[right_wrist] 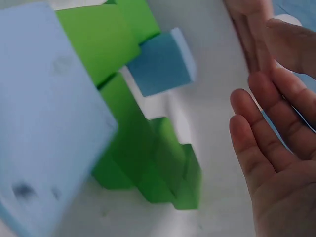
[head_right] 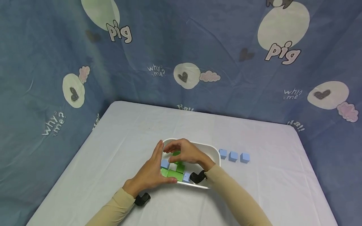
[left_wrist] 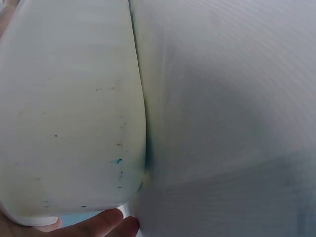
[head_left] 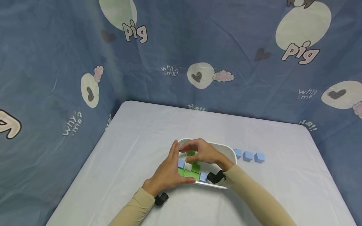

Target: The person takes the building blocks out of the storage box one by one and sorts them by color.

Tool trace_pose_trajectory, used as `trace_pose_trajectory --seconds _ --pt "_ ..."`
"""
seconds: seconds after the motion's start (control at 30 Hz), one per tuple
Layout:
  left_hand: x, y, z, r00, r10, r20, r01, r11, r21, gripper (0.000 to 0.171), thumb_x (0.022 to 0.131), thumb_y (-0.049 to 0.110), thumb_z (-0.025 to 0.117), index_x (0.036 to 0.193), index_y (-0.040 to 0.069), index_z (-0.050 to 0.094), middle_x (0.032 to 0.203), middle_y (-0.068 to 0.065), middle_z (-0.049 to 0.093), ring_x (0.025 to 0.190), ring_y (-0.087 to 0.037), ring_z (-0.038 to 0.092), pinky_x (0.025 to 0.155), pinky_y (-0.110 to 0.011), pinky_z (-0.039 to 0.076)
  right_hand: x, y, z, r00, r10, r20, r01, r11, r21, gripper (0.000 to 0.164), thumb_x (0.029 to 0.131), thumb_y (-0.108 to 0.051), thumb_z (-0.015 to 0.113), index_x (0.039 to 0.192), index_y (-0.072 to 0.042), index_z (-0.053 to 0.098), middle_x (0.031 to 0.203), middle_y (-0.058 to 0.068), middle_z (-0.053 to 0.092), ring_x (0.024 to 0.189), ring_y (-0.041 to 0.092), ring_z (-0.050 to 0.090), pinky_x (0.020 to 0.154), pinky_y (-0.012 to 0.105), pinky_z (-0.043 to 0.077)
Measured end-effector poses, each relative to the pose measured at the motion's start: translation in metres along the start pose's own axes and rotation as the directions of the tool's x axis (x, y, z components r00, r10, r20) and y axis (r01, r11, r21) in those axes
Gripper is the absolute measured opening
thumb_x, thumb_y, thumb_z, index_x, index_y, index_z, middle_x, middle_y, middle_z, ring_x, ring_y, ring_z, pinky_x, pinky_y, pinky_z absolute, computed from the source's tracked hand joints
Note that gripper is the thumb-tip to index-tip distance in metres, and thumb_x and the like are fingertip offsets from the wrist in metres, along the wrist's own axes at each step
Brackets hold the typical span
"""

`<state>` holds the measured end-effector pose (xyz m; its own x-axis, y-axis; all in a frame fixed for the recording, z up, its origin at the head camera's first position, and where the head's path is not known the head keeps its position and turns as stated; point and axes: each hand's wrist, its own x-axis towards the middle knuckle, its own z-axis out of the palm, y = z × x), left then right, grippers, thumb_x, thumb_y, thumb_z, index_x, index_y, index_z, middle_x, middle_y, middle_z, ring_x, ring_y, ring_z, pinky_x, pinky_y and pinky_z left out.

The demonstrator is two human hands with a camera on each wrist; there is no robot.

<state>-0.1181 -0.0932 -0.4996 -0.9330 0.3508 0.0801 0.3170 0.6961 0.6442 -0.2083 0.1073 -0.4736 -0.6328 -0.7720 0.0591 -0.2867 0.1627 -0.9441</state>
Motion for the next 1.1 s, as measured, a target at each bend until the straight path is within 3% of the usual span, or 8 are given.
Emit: trace_pose_trajectory --seconds 0.17,0.43,0.6,1.1 --pt "0.0 -0.001 0.001 1.0 0.009 -0.011 -0.009 1.0 -0.014 0.146 0.067 0.062 0.089 0.163 0.003 -0.005 0.171 -0.007 -0.006 0.141 -0.034 0.042 0.105 -0.05 0.045 0.005 0.004 0.007 0.998 0.02 0.052 -0.016 0.997 -0.073 0.043 0.081 0.006 0.081 0.122 -0.001 0.07 0.119 0.006 0.071 0.116 0.023 0.065 0.103 0.039 0.048" --pt "0.001 -0.001 0.0 1.0 0.021 -0.013 -0.021 1.0 -0.015 0.146 0.067 0.062 0.089 0.162 0.003 -0.004 0.17 -0.002 -0.012 0.142 -0.034 0.04 0.106 -0.049 0.044 0.01 0.005 0.014 0.989 0.009 0.15 0.01 0.992 -0.124 0.048 0.076 0.011 0.08 0.123 0.001 0.069 0.118 0.004 0.072 0.116 0.018 0.065 0.105 0.033 0.046" --pt "0.001 -0.001 0.001 1.0 0.025 -0.018 -0.025 1.0 0.005 0.146 0.066 0.064 0.089 0.163 0.002 -0.002 0.17 -0.003 -0.01 0.141 -0.033 0.042 0.105 -0.048 0.045 0.011 0.009 0.016 0.982 0.038 0.186 -0.002 0.981 -0.193 0.048 0.076 0.009 0.081 0.122 -0.002 0.071 0.116 -0.003 0.072 0.114 0.022 0.064 0.102 0.029 0.046" --pt "0.0 -0.002 0.003 1.0 0.027 -0.011 -0.026 0.999 0.032 0.146 0.066 0.068 0.086 0.163 0.002 -0.002 0.17 -0.005 -0.01 0.139 -0.035 0.044 0.102 -0.048 0.047 0.008 0.015 0.019 0.981 0.07 0.181 -0.006 0.944 -0.329 0.043 0.077 0.008 0.081 0.117 -0.006 0.074 0.113 -0.007 0.071 0.105 0.014 0.06 0.097 0.026 0.046"
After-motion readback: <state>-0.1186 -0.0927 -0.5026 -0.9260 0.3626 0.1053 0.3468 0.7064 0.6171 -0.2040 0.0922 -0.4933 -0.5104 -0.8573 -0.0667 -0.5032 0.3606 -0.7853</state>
